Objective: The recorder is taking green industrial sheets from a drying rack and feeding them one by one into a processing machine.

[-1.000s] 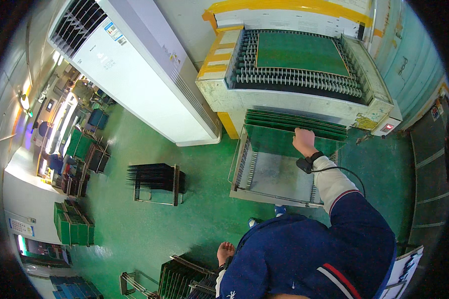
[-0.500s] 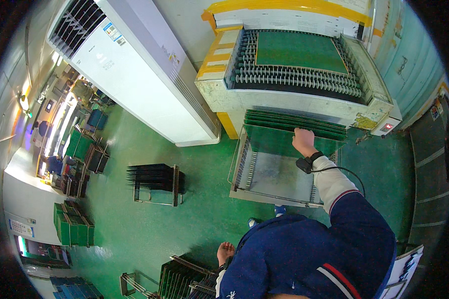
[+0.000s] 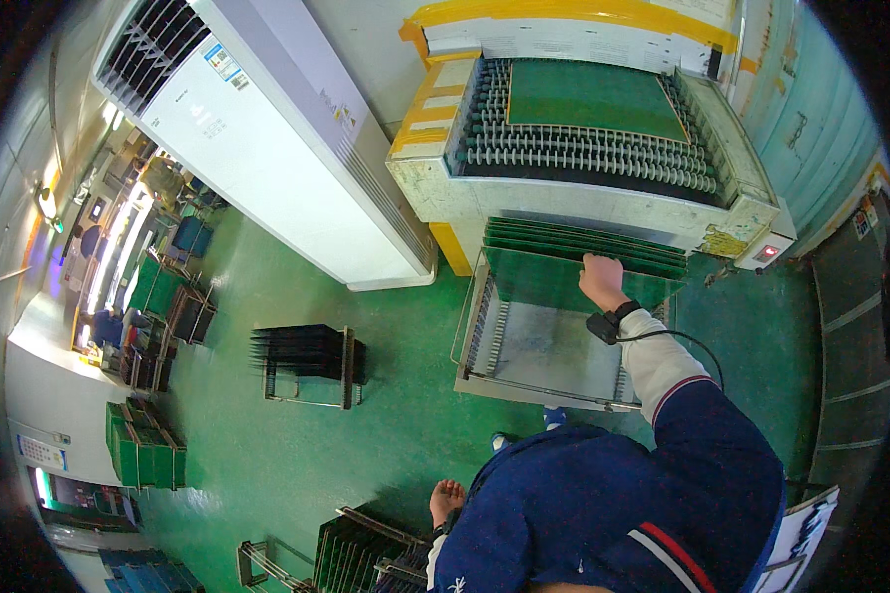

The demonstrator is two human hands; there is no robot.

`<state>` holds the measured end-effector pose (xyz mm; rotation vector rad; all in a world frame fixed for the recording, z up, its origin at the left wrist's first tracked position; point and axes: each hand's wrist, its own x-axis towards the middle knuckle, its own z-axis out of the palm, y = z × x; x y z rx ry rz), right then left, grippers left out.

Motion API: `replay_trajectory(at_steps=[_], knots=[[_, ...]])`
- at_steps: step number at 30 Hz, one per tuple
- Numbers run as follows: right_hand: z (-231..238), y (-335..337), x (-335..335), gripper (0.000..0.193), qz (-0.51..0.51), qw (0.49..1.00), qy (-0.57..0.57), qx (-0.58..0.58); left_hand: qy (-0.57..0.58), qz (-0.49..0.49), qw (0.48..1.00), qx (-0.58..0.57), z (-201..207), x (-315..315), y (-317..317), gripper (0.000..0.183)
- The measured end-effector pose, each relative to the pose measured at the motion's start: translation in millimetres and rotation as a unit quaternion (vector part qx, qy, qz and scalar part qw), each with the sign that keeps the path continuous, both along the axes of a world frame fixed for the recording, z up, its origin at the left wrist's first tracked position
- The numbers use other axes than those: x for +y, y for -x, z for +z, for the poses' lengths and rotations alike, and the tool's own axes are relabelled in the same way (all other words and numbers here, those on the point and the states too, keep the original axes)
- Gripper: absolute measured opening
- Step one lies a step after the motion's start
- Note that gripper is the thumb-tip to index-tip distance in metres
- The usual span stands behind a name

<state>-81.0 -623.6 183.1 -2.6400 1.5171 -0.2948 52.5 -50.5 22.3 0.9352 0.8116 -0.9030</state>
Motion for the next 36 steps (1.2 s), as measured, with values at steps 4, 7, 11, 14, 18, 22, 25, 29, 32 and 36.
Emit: replay_trajectory(at_steps=[4,7,11,14,18,22,25,29,32,36], knots=[[0,0,0,0.015,-0.001,1.000,0.001,-0.006,0.011,-0.004,1.000,0.002,-7,4,-1,0.013],[-4,0,-2,0.016,0.000,1.000,0.004,-0.004,0.024,0.001,1.000,0.010,-10,6,-1,0.012],[-6,1,-2,0.016,0.008,1.000,0.016,0.002,0.022,0.005,1.000,-0.006,-8,7,1,0.012],[-7,1,-2,0.015,0.002,1.000,0.007,0.009,0.001,0.002,1.000,-0.007,-5,5,1,0.013],[-4,1,0,0.015,0.000,1.000,0.003,0.001,-0.001,0.005,1.000,-0.006,-1,2,2,0.013],[0,2,2,0.015,0.006,1.000,0.002,-0.013,0.052,-0.004,0.999,-0.016,-1,6,4,0.015],[1,1,3,0.015,0.006,1.000,0.003,-0.018,0.035,-0.002,0.999,-0.008,-6,8,3,0.018],[-1,2,3,0.015,0.002,1.000,0.000,-0.020,0.020,-0.001,1.000,-0.003,-5,6,3,0.017],[-1,2,2,0.015,0.004,1.000,0.001,-0.021,0.016,0.005,1.000,-0.009,-5,6,3,0.016],[-2,2,1,0.015,0.004,1.000,0.002,-0.017,-0.013,0.010,1.000,0.005,-2,2,2,0.014]])
